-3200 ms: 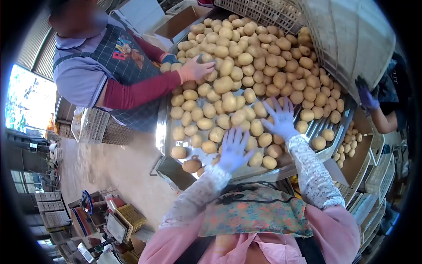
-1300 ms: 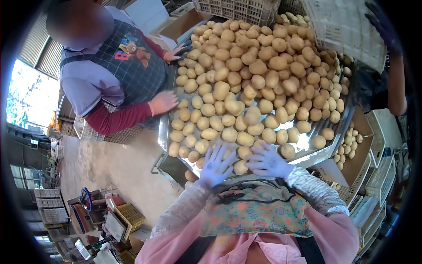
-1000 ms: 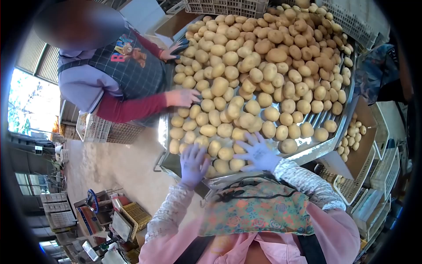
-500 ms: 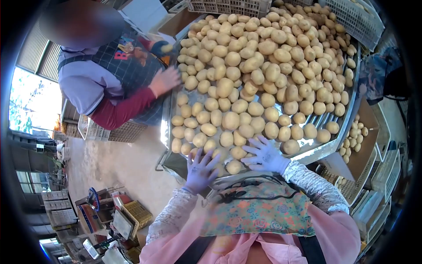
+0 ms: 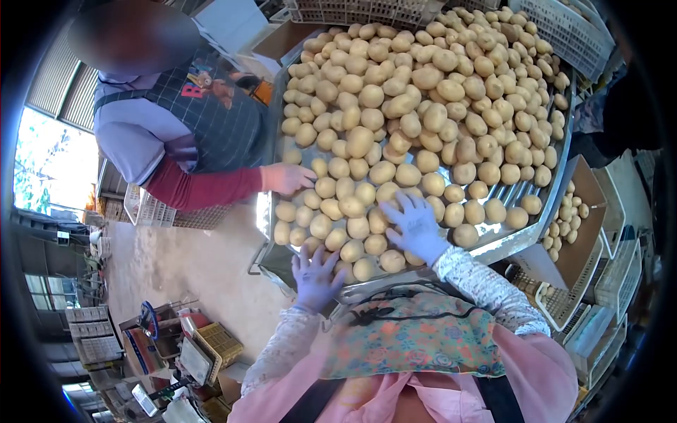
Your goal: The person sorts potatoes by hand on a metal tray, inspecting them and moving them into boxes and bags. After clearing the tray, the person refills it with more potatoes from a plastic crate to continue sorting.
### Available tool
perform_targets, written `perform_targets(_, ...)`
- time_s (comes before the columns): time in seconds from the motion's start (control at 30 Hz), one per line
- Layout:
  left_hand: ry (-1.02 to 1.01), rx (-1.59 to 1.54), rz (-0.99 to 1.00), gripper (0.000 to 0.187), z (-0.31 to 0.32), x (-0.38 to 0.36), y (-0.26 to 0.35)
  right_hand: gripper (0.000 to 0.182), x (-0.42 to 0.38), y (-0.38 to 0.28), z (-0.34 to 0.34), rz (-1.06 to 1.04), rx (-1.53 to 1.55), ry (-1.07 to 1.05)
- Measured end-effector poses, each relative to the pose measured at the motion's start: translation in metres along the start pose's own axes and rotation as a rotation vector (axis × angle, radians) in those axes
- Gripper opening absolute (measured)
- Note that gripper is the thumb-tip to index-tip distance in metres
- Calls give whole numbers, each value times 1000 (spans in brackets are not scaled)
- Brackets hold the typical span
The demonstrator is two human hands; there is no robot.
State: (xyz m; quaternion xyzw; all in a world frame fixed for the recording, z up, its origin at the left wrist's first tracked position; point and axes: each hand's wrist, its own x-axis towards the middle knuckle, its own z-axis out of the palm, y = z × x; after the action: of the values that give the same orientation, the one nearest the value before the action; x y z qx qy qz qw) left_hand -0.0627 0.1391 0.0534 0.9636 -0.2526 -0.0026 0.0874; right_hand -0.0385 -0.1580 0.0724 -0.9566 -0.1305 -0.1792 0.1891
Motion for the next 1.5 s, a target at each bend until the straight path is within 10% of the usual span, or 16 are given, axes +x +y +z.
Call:
perform_targets(0.17,-234,-194,-284,52,-16,21,-11,39,0,1,43,123,27,-379)
perform_targets(0.37,188,-72,70,56,18,44,18,44,-28,27,-8,301,642,-187)
perform_targets(0.43,43,-7,184,63,9,33,6,47,-54,53,-57,176,355,172)
perform_targets(0.53,-18,-69,84,55,-15,29,-12,57,-153,146,-114,841,386,697)
perform_targets(0.57,-63,-97,17,53,-20,28,-18,61,-175,178,-143,771,62,758)
perform_targets(0.73,205,43,-44,56,17,72,-8,73,-224,214,-169,819,-624,297)
perform_targets(0.83,120,179,-162,64,24,75,28,64,-148,140,-117,566,-97,146)
perform_targets(1.1,114,-3,123,47,-7,3,-16,59,-61,42,-2,-283,-16,-267)
perform_targets(1.17,-277,62,-103,33,-9,8,-34,60,-48,26,21,-276,188,-384)
perform_targets(1.4,469,198,79,50,42,94,-6,48,-27,-29,70,-519,280,-417)
perform_targets(1.5,191,-175,-34,66,30,78,3,51,-35,-8,80,-633,552,-374)
